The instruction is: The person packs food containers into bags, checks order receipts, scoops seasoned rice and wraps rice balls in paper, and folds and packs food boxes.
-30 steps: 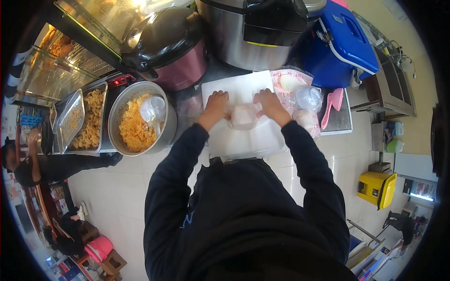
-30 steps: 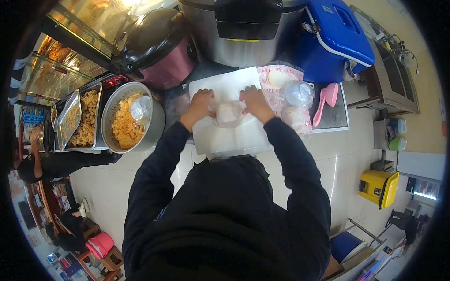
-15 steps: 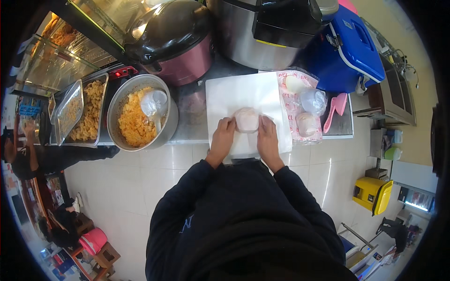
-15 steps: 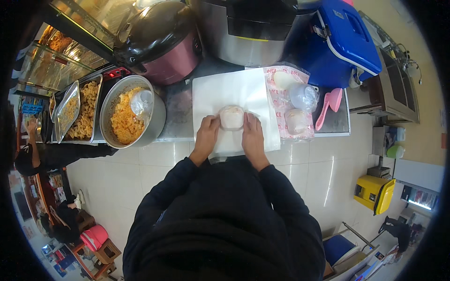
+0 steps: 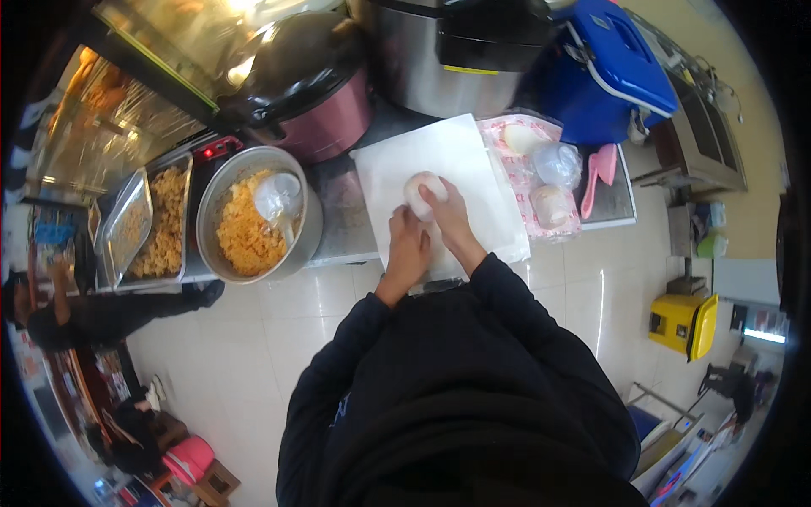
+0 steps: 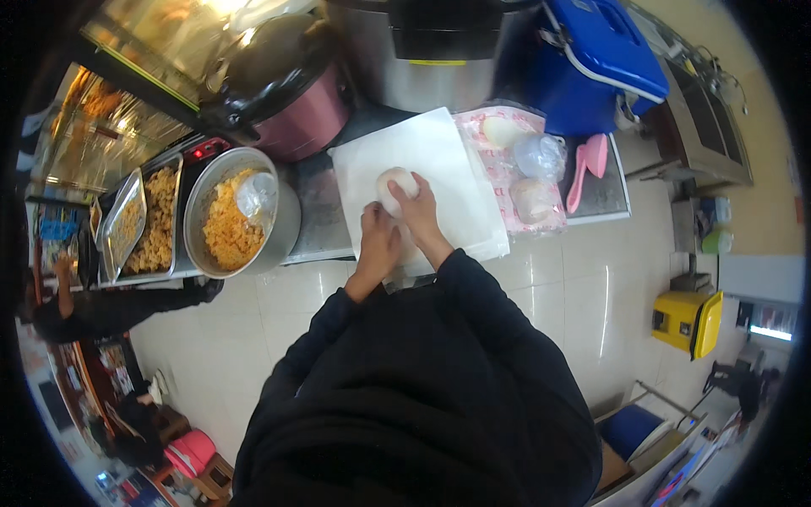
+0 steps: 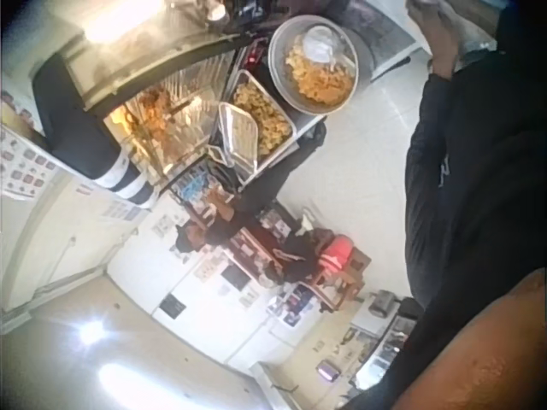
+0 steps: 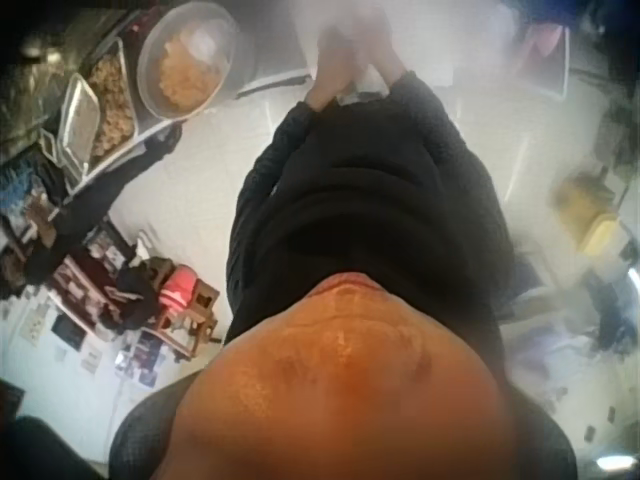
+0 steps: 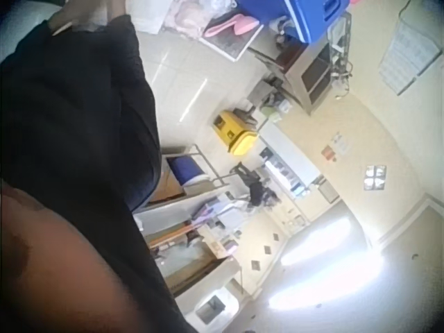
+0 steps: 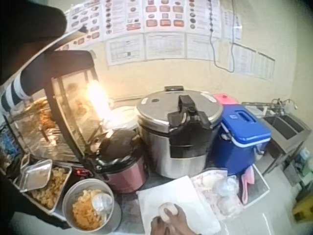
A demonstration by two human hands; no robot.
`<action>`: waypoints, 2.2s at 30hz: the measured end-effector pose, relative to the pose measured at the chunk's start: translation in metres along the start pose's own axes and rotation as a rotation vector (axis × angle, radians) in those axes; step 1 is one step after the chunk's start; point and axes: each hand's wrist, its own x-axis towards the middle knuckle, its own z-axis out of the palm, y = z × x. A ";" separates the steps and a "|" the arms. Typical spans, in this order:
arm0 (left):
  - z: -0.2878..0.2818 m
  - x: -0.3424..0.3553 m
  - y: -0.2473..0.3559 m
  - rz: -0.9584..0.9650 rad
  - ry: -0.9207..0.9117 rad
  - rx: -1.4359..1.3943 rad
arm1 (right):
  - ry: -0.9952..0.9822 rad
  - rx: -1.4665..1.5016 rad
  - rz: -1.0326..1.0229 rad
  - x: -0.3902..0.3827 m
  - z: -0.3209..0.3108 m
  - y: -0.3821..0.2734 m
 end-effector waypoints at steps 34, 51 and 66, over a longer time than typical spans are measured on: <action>-0.027 0.049 -0.027 -0.138 0.125 0.355 | 0.356 -0.986 -0.566 -0.012 -0.221 -0.028; -0.097 -0.122 -0.001 -0.089 0.264 -0.247 | -0.255 -1.050 -0.602 0.057 -0.075 0.011; -0.161 -0.352 -0.076 -0.529 0.180 -0.544 | -0.085 -1.301 0.015 0.099 -0.074 -0.050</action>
